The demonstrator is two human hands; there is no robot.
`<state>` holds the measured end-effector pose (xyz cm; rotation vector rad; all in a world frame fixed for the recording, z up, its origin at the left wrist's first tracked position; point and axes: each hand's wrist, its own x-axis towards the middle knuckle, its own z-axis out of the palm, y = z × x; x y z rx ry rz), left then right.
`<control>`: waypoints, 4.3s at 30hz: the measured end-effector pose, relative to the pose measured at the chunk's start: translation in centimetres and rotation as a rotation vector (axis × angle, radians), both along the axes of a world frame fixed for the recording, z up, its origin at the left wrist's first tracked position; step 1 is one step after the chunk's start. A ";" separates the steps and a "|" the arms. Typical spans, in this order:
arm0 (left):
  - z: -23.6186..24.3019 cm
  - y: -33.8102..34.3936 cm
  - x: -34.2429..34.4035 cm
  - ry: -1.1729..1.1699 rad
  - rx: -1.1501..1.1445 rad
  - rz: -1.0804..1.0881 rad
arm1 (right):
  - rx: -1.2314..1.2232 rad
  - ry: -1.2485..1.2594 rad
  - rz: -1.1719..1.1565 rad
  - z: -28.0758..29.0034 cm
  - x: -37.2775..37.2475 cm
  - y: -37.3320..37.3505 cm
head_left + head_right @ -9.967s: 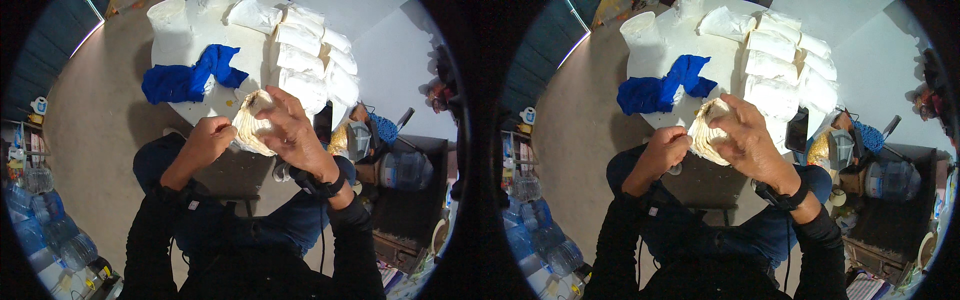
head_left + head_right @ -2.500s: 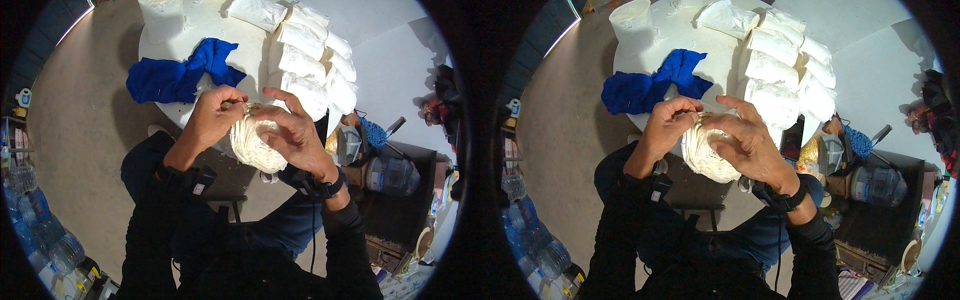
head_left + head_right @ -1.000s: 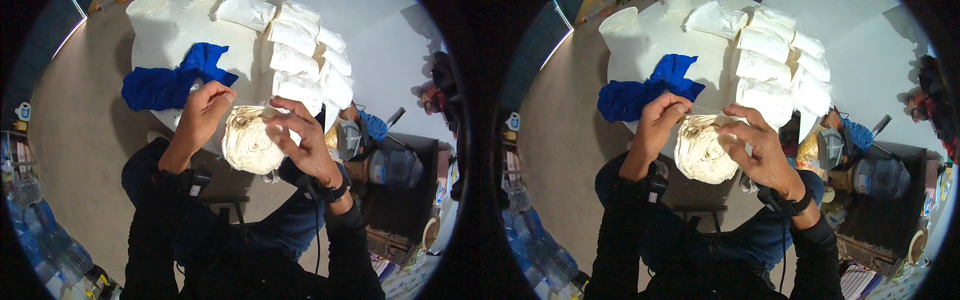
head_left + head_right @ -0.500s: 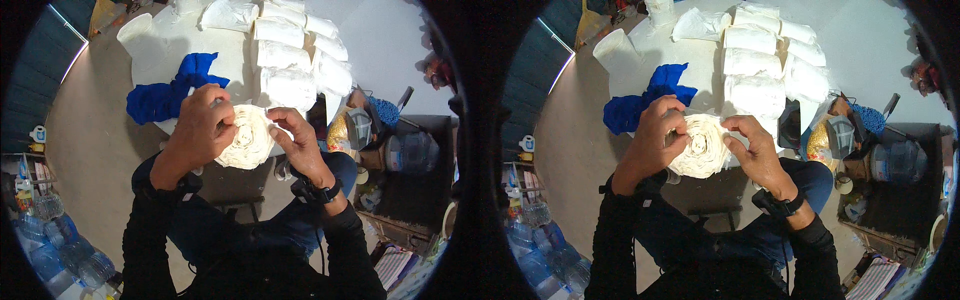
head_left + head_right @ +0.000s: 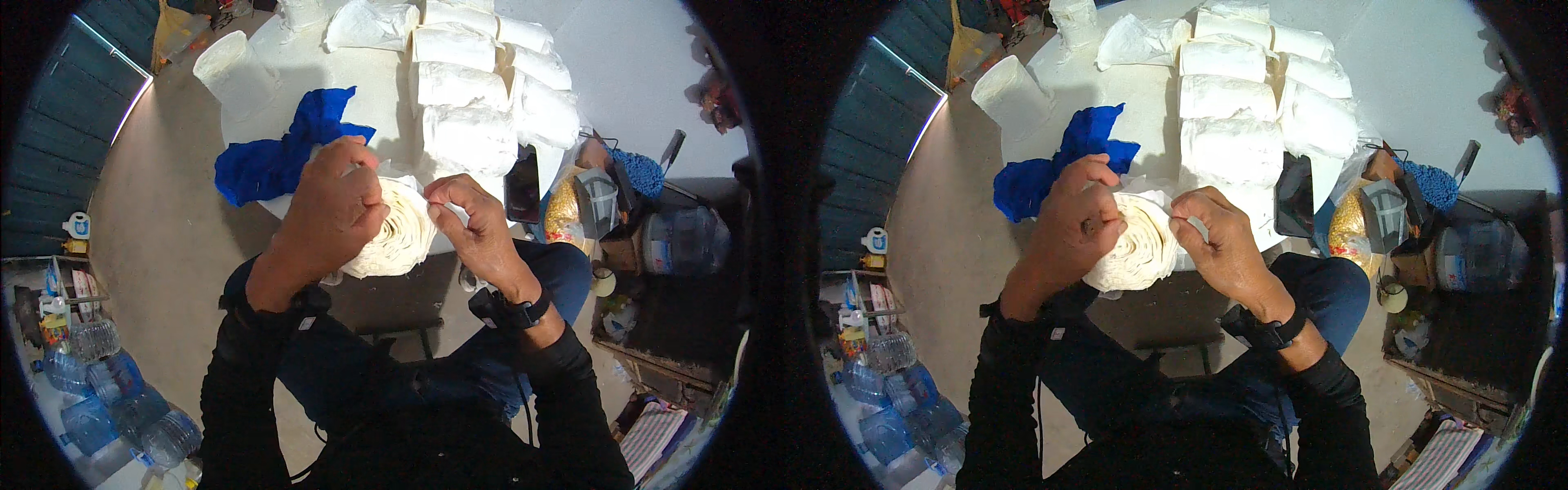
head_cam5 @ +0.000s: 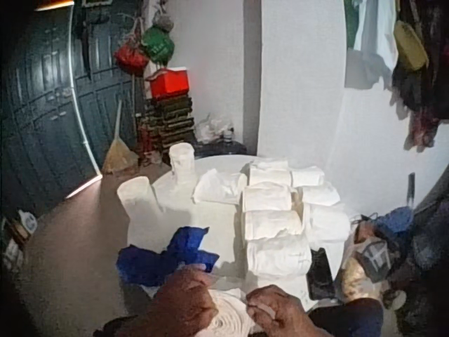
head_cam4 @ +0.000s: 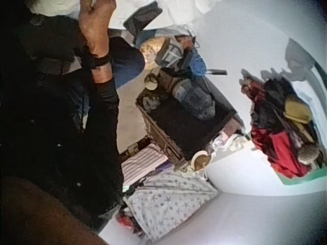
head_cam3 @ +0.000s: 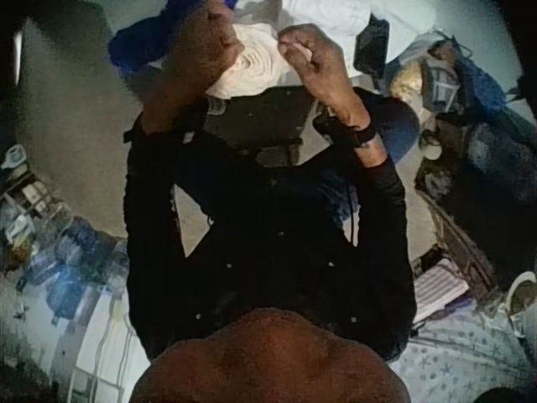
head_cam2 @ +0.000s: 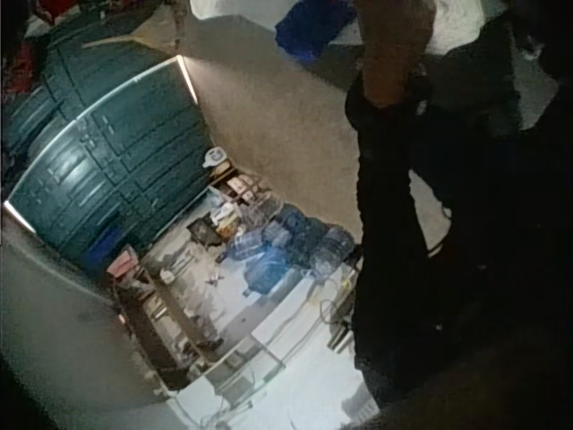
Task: The person shapes a white dough-like material into a round, layered disc by hand. They repeatedly press, fold, and smooth the material, then place it on a table with other similar discs.
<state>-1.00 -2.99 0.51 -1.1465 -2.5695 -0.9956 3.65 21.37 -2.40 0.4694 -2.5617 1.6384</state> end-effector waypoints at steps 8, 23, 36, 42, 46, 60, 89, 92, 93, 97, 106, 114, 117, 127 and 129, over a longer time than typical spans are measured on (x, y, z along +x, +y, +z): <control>0.4 -1.4 3.3 -0.089 -0.050 0.110 | 0.038 0.133 0.014 1.4 0.8 -0.3; -0.8 -1.3 4.8 -0.171 0.082 0.169 | 0.159 0.191 0.009 2.9 1.0 -1.3; -1.6 -1.5 7.4 -0.008 0.088 0.038 | 0.267 0.231 -0.114 3.2 -0.4 -2.8; -1.7 -2.9 6.9 -0.082 0.124 0.240 | 0.251 0.204 0.160 3.9 0.7 -1.4; -2.0 -3.5 6.5 -0.162 0.159 0.380 | 0.140 0.149 0.237 4.0 1.9 -0.3; -2.8 -2.8 7.1 -0.178 0.292 0.367 | 0.105 0.061 0.217 3.4 2.2 0.1; -4.7 -1.6 8.8 -1.009 0.736 0.292 | 0.455 0.272 0.252 4.4 1.7 -3.6; -4.6 -1.6 8.9 -0.982 0.720 0.276 | 0.581 0.272 0.215 4.6 1.3 -4.3; -4.6 -1.6 8.9 -0.977 0.706 0.295 | 0.566 0.267 0.128 4.7 1.1 -4.5; -4.3 -1.6 9.1 -0.963 0.739 0.311 | 0.595 0.281 0.281 5.1 0.6 -4.6; -4.8 -1.5 9.0 -0.914 0.709 0.329 | 0.622 0.441 0.321 5.0 0.4 -1.6; -4.7 -1.4 9.0 -0.835 0.593 0.459 | 0.579 0.346 0.079 4.7 1.7 0.3; -4.4 -1.5 8.9 -0.779 0.618 0.465 | 0.348 0.159 -0.159 4.7 2.1 1.1; -1.2 -0.3 5.8 0.119 0.001 0.333 | 0.180 0.125 0.011 1.8 4.7 1.7; -0.8 -0.1 5.2 0.122 -0.035 0.465 | 0.162 0.126 -0.005 1.6 4.9 2.0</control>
